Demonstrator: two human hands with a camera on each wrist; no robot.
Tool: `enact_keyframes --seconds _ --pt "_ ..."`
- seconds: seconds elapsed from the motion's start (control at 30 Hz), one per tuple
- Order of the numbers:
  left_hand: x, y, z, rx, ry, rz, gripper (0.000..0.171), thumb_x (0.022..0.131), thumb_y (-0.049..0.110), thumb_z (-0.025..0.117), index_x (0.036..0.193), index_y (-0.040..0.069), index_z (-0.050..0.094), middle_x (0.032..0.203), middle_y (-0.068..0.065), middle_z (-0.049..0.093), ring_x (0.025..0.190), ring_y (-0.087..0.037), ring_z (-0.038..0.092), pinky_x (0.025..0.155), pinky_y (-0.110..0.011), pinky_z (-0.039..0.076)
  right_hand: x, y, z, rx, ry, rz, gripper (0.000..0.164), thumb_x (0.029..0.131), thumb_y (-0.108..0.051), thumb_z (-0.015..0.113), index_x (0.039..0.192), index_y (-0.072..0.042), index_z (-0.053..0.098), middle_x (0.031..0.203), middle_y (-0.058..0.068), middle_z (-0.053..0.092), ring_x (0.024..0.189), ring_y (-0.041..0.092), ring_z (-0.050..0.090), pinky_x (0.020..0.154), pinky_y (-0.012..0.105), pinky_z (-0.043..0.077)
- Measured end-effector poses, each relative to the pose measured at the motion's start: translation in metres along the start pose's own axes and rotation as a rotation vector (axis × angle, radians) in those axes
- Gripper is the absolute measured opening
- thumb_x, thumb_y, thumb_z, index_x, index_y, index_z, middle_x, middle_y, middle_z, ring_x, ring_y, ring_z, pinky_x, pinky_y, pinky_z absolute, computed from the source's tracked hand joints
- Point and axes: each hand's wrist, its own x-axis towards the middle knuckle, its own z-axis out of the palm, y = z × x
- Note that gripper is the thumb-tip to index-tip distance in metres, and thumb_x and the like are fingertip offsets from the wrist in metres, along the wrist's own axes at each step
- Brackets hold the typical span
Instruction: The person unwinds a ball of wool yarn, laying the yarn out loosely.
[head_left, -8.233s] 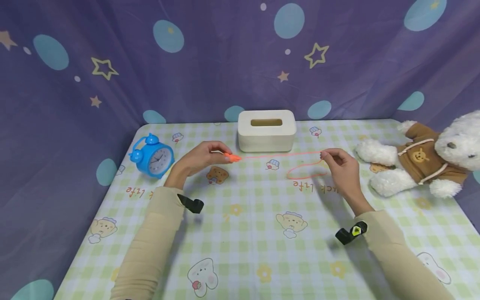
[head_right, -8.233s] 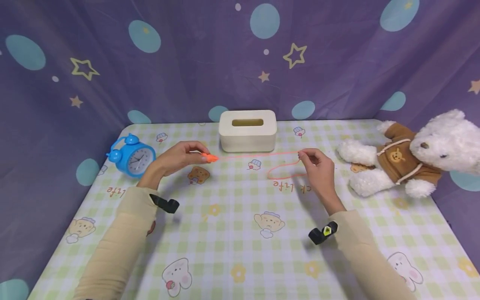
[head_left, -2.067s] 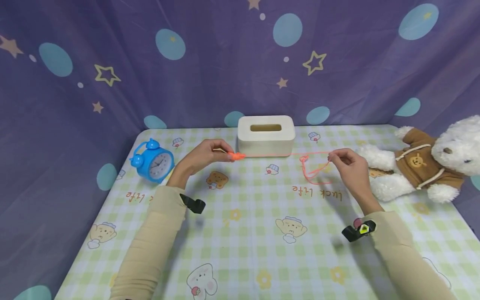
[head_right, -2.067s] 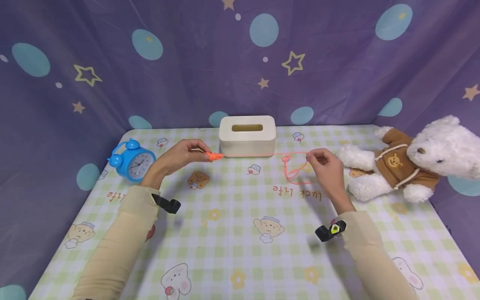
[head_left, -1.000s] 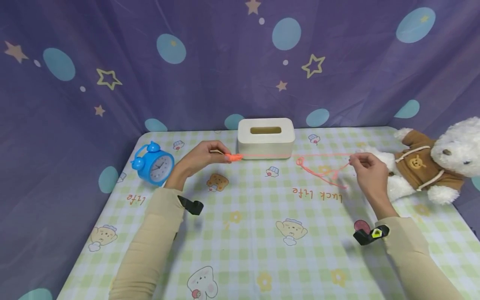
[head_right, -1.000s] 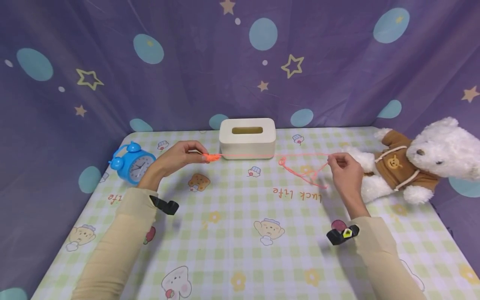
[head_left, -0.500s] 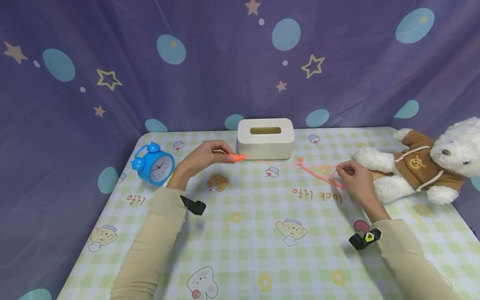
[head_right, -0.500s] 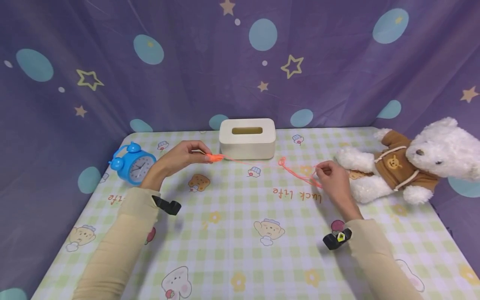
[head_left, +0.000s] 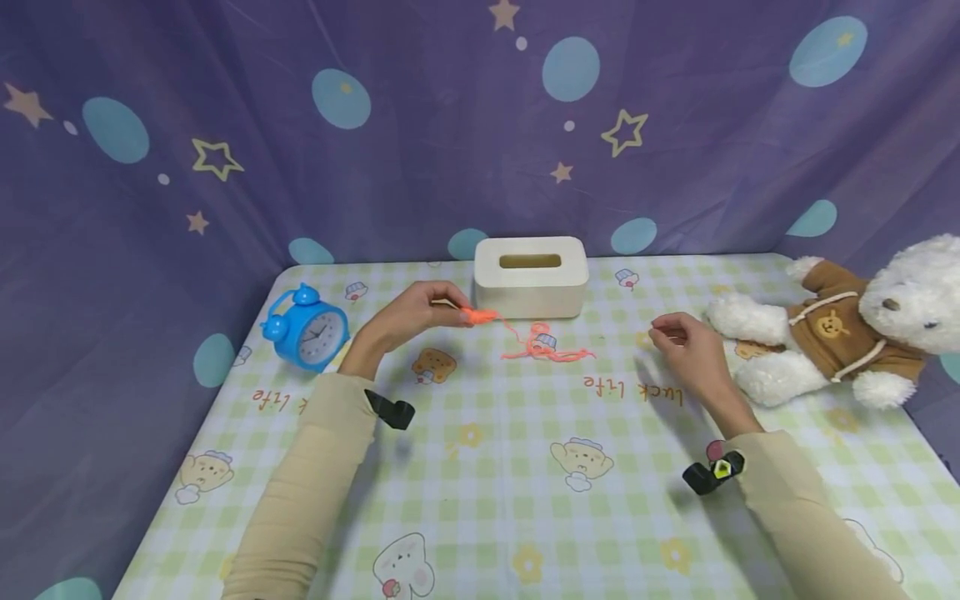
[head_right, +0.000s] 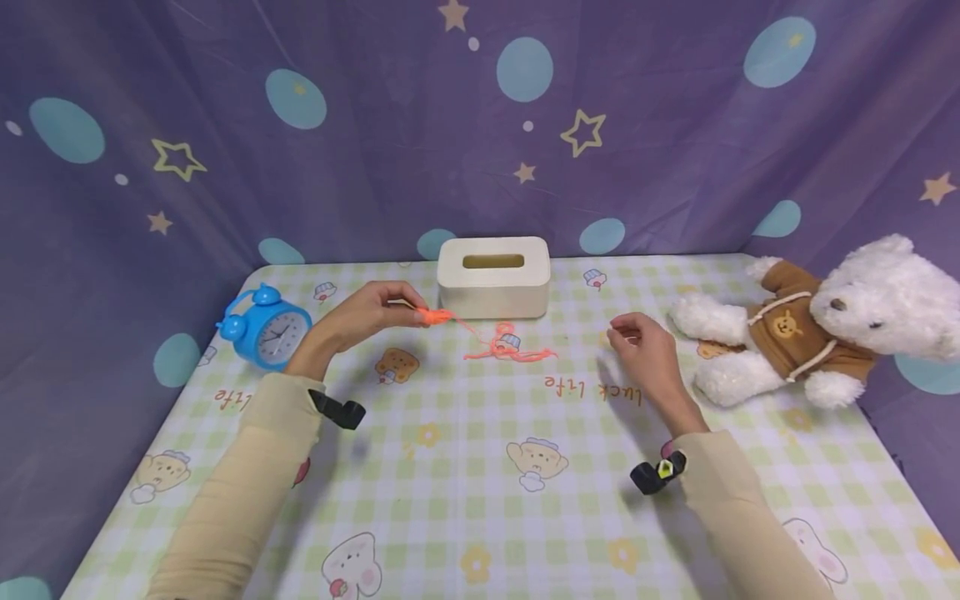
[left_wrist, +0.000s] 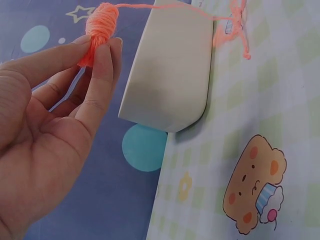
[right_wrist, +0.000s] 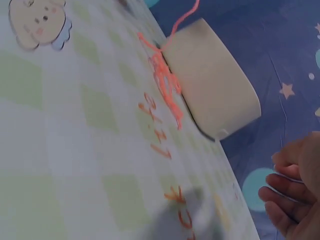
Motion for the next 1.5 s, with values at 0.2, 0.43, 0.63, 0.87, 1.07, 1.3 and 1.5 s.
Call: enact_keyframes --seconds 0.2,0.43,0.63,0.87,1.07,1.3,1.5 --pt "0.002 0.002 0.002 -0.003 -0.01 0.02 0.021 0.088 0.019 0.071 0.102 0.004 0.065 0.108 -0.011 0.062 0.102 -0.029 0.064 0.094 -0.039 0.053 0.007 -0.02 0.017 0.074 0.013 -0.109 0.026 0.094 -0.021 0.062 0.112 -0.002 0.063 0.108 0.015 0.067 0.097 0.027 0.065 0.085 0.04 0.052" --pt "0.003 0.003 0.004 -0.03 -0.007 0.019 0.023 0.088 0.016 0.071 0.104 0.001 0.064 0.107 -0.011 0.064 0.099 -0.029 0.065 0.093 -0.038 0.053 0.012 -0.052 0.041 0.19 -0.029 -0.162 0.023 0.092 -0.016 0.064 0.111 -0.001 0.063 0.11 0.014 0.066 0.099 0.026 0.064 0.086 0.041 0.053" --pt "0.003 0.002 0.005 -0.028 -0.003 0.025 0.023 0.087 0.018 0.072 0.103 0.003 0.065 0.106 -0.011 0.064 0.1 -0.029 0.065 0.092 -0.038 0.053 0.016 -0.078 0.062 0.259 -0.08 -0.207 0.024 0.092 -0.014 0.065 0.111 -0.001 0.063 0.11 0.014 0.066 0.1 0.027 0.064 0.087 0.041 0.054" --pt "0.003 0.001 0.004 -0.009 -0.005 0.031 0.021 0.087 0.018 0.071 0.103 0.005 0.066 0.108 -0.011 0.063 0.1 -0.028 0.065 0.092 -0.039 0.053 0.016 -0.102 0.084 0.336 -0.157 -0.271 0.026 0.091 -0.018 0.067 0.112 -0.003 0.064 0.109 0.011 0.067 0.098 0.023 0.065 0.088 0.037 0.054" --pt "0.002 0.002 0.004 0.005 0.001 0.014 0.022 0.087 0.02 0.072 0.103 0.005 0.066 0.111 -0.011 0.061 0.101 -0.028 0.062 0.092 -0.04 0.052 0.016 -0.118 0.104 0.443 -0.207 -0.292 0.027 0.089 -0.018 0.069 0.111 -0.002 0.066 0.107 0.014 0.069 0.097 0.026 0.066 0.088 0.038 0.054" --pt "0.002 0.003 0.006 -0.023 -0.003 0.026 0.023 0.087 0.018 0.072 0.102 0.003 0.065 0.108 -0.012 0.062 0.104 -0.037 0.061 0.092 -0.039 0.053 0.015 -0.128 0.117 0.476 -0.198 -0.291 0.014 0.089 -0.012 0.068 0.1 -0.002 0.068 0.093 0.014 0.072 0.083 0.025 0.069 0.076 0.028 0.056" --pt "0.001 0.004 0.004 -0.014 0.007 0.022 0.024 0.087 0.021 0.072 0.102 0.004 0.065 0.11 -0.009 0.061 0.103 -0.031 0.062 0.093 -0.04 0.052 0.014 -0.126 0.122 0.465 -0.221 -0.272 0.01 0.09 -0.009 0.066 0.097 -0.002 0.068 0.09 0.013 0.071 0.078 0.022 0.068 0.07 0.022 0.056"
